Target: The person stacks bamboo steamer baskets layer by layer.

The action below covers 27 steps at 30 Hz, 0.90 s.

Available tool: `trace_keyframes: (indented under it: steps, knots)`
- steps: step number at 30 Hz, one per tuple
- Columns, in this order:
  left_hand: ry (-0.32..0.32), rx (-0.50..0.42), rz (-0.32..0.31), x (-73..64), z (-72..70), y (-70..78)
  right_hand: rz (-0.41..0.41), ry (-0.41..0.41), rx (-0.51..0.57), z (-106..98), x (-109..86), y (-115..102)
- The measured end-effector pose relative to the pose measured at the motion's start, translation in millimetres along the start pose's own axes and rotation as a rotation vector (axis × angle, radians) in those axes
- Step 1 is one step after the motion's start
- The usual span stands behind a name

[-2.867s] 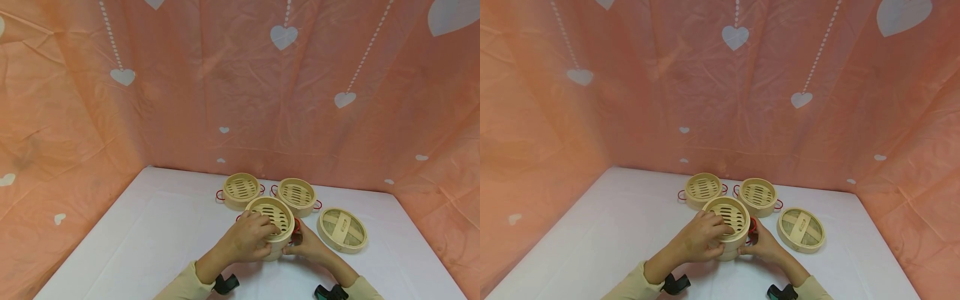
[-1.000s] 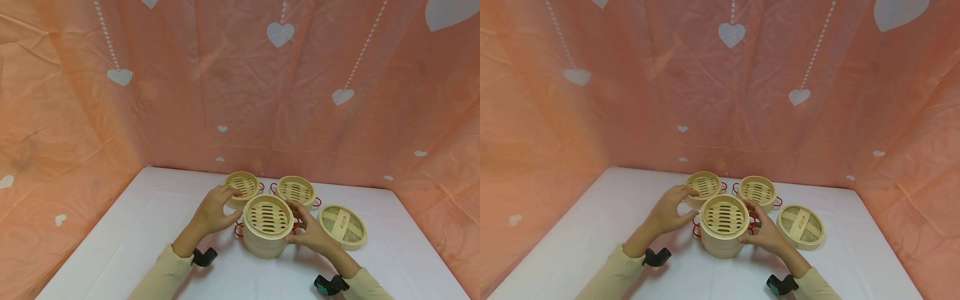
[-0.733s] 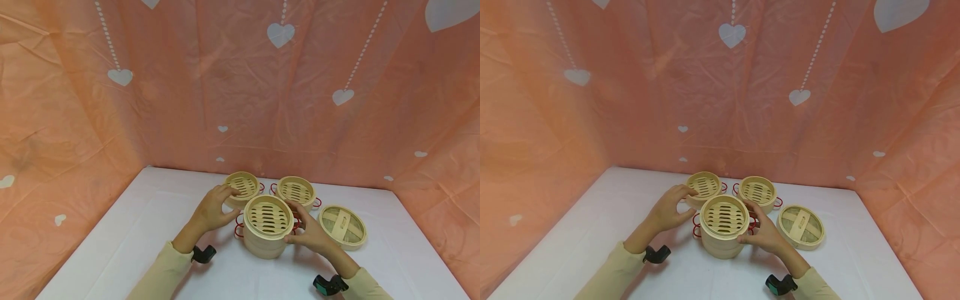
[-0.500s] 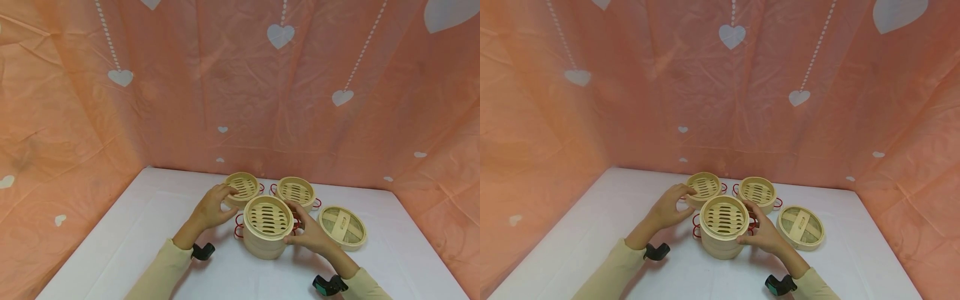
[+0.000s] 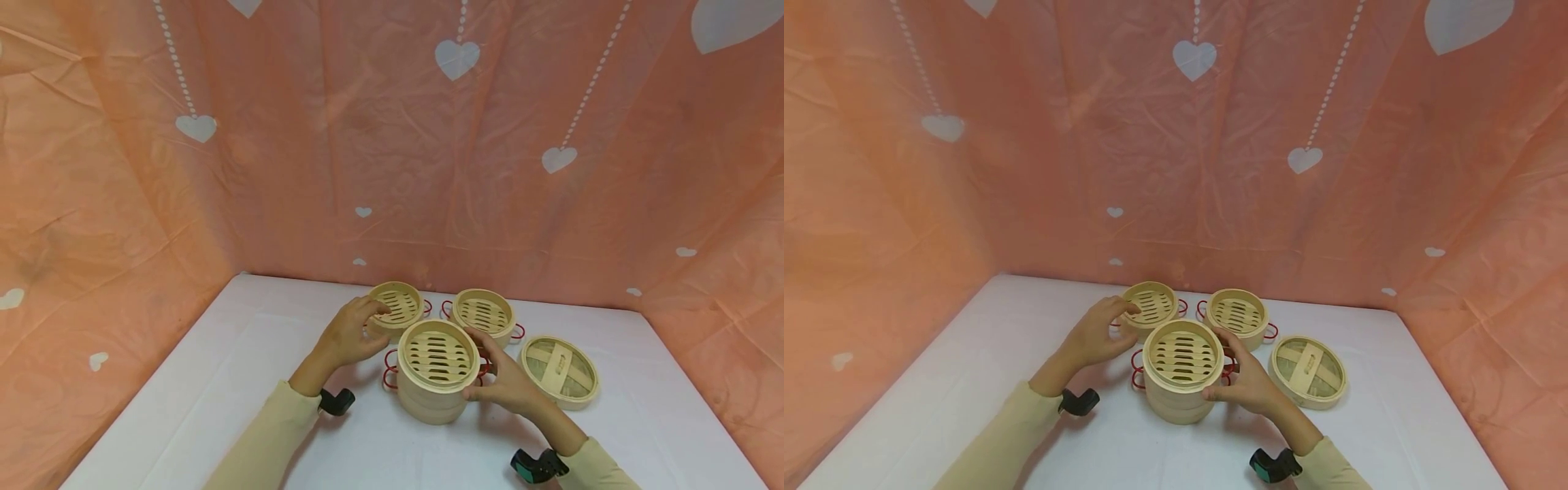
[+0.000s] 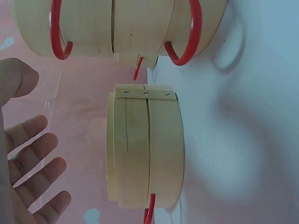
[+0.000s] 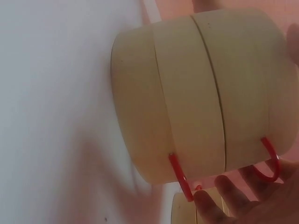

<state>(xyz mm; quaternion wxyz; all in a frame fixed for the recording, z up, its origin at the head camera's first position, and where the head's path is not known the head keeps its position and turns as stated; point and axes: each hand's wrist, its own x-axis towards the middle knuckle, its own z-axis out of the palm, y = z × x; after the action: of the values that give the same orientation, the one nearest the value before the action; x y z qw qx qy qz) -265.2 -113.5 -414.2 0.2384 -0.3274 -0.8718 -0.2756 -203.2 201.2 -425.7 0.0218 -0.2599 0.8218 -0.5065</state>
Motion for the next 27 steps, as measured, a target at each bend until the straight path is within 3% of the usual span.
trace_keyframes:
  steps: [9,20,27]
  knots:
    - [-0.049,-0.018,-0.052,10.4,9.8,-3.1,0.017,-0.011,0.008,1,-0.2,-1]
    - [-0.069,-0.004,0.015,21.5,23.5,-12.3,-0.001,-0.004,-0.002,1,0.5,-1]
    - [-0.124,0.011,-0.014,24.3,27.8,-14.9,-0.009,-0.002,0.008,2,0.8,0]
